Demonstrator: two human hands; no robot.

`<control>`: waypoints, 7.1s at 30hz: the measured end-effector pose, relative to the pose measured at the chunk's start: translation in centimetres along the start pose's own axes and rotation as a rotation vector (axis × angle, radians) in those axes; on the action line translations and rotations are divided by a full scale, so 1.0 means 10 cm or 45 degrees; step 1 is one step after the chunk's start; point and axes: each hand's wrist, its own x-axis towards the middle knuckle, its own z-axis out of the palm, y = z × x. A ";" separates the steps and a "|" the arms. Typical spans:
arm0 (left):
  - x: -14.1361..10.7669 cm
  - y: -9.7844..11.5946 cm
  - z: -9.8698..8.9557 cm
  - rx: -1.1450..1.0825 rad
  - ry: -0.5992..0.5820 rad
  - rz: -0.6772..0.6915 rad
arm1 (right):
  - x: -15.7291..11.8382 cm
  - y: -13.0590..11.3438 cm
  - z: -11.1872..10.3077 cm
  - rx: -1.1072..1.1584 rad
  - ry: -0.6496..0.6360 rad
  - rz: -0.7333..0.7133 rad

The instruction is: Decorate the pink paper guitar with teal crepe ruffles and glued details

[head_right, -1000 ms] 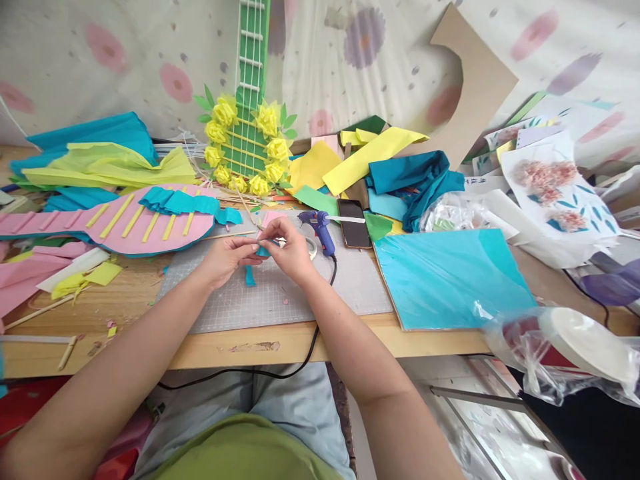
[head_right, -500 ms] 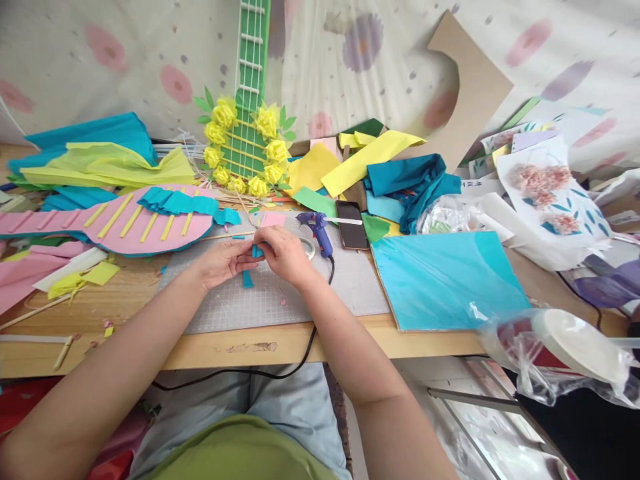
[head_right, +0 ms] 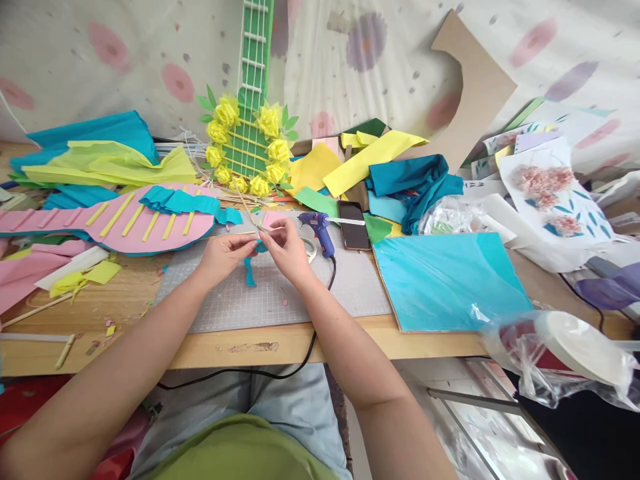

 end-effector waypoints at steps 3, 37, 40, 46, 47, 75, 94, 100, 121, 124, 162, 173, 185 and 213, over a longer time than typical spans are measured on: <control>0.01 -0.05 0.00 0.055 0.055 0.030 | 0.01 0.04 0.02 -0.071 0.039 0.023; 0.02 -0.02 0.02 -0.141 0.048 -0.087 | 0.08 0.02 -0.07 0.040 -0.030 0.109; 0.02 -0.02 0.03 -0.131 0.052 -0.086 | 0.10 0.05 -0.08 0.079 -0.012 0.099; 0.03 -0.01 0.02 -0.143 0.107 -0.114 | 0.10 0.05 -0.12 0.168 -0.015 0.122; 0.03 0.00 0.02 -0.139 0.107 -0.115 | 0.10 0.05 -0.12 0.160 -0.023 0.145; 0.02 -0.04 0.04 -0.015 0.053 -0.069 | 0.06 0.08 -0.01 -0.152 -0.011 0.021; 0.02 -0.01 0.04 -0.128 -0.033 -0.164 | 0.06 0.01 -0.12 -0.085 -0.145 0.010; 0.02 -0.04 0.04 -0.058 -0.013 -0.127 | 0.05 0.01 -0.09 -0.159 -0.079 0.058; 0.01 -0.01 0.04 0.060 0.138 -0.092 | -0.03 -0.05 -0.04 -0.332 -0.064 -0.185; 0.00 0.00 0.05 0.060 0.173 -0.096 | -0.01 -0.04 -0.04 -0.296 -0.047 -0.157; 0.04 0.00 0.02 -0.061 0.444 -0.159 | -0.01 -0.03 -0.01 -0.167 -0.041 -0.155; 0.01 0.13 0.10 -0.505 0.386 -0.307 | 0.03 0.10 0.11 -0.109 -0.126 -0.017; 0.00 0.16 0.07 -0.514 0.189 -0.545 | 0.05 0.06 0.05 -0.060 -0.043 0.257; 0.08 0.02 -0.05 -0.445 0.489 -0.399 | -0.05 -0.25 -1.27 -0.979 -0.165 0.496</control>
